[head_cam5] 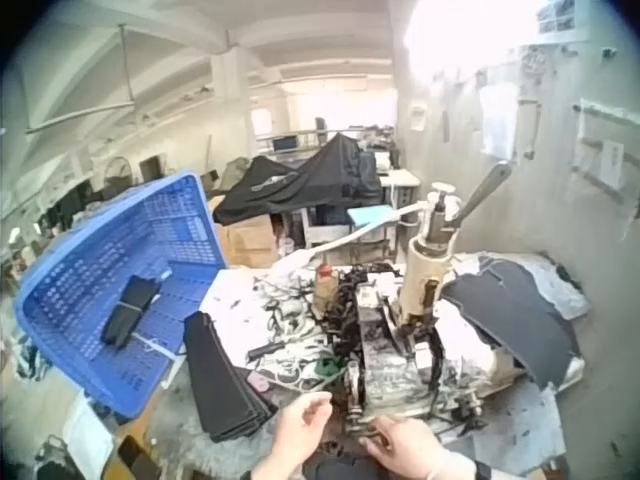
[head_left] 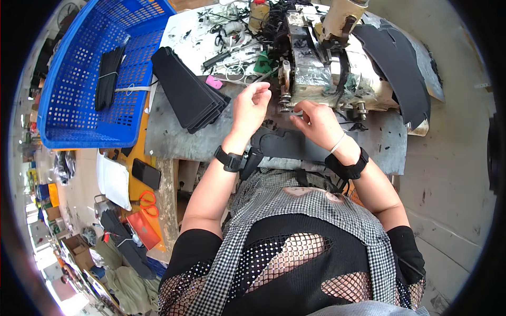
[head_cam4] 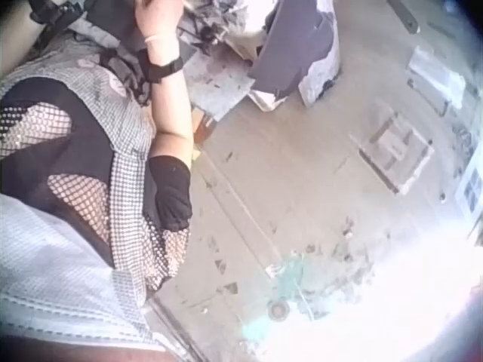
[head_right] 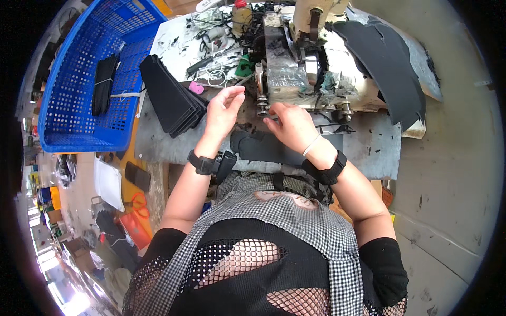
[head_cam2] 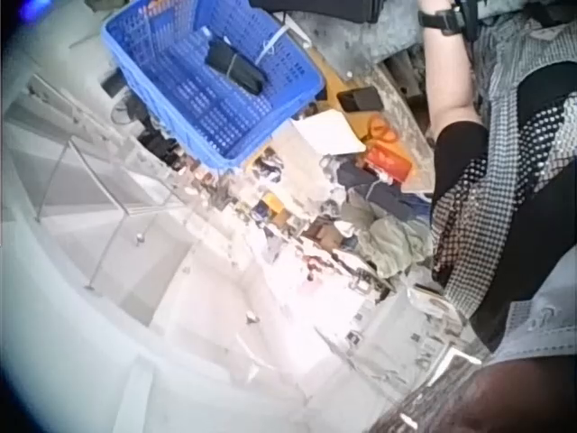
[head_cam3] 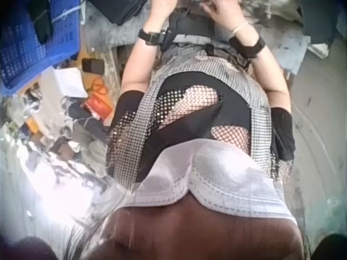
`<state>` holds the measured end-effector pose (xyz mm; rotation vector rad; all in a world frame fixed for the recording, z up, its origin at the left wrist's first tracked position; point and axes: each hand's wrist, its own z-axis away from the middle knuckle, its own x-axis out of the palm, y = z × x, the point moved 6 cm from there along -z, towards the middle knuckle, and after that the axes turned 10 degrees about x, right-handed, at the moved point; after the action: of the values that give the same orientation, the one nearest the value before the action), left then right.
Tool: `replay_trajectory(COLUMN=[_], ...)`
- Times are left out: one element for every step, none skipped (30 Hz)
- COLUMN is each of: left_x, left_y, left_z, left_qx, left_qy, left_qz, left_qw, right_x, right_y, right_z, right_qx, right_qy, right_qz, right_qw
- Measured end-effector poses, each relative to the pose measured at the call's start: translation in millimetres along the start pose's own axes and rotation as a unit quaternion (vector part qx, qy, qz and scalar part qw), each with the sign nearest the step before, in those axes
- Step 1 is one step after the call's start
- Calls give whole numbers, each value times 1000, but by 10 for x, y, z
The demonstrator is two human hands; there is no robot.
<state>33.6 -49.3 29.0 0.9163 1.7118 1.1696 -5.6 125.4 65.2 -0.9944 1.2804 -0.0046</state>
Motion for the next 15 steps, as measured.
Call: replay_trajectory(left_x=[-63,-102,-124,-174,-201,-219,-252,-296,-372,-437,-514,-608,-707,-799,-910], left_y=[4,35,88,119,128,134,252,248,336,431,440,453,423,380,359], left_z=[37,92,141,207,282,369,473,609,753,905,1065,1233,1392,1552,1726], left_qx=[12,8,13,16,22,29,29,53,61,68,61,57,22,-12,-13], left_qy=[15,26,15,9,15,20,16,27,30,34,40,54,66,77,106], left_qz=[0,-8,-29,-53,-54,-54,-71,-72,-92,-113,-126,-133,-141,-146,-161], left_qw=[1000,1000,999,998,998,998,997,996,993,991,989,988,988,986,981], right_x=[24,50,55,41,43,81,140,211,282,339,405,462,489,542,604], right_y=[-38,-92,-146,-244,-316,-363,-408,-465,-537,-602,-715,-821,-823,-748,-648], right_z=[-24,-43,-63,-82,-119,-137,-163,-202,-224,-280,-304,-312,-374,-455,-536], right_qx=[4,5,6,-17,-16,-13,-44,-74,-131,-147,-206,-264,-251,-257,-241], right_qy=[-10,-21,-28,-23,-38,-54,-61,-68,-55,-64,-67,-67,-81,-68,-81], right_qz=[-4,-9,-24,8,-8,-24,-33,-42,0,-7,30,69,67,69,80], right_qw=[1000,1000,999,1000,999,998,997,994,990,987,976,960,962,961,964])
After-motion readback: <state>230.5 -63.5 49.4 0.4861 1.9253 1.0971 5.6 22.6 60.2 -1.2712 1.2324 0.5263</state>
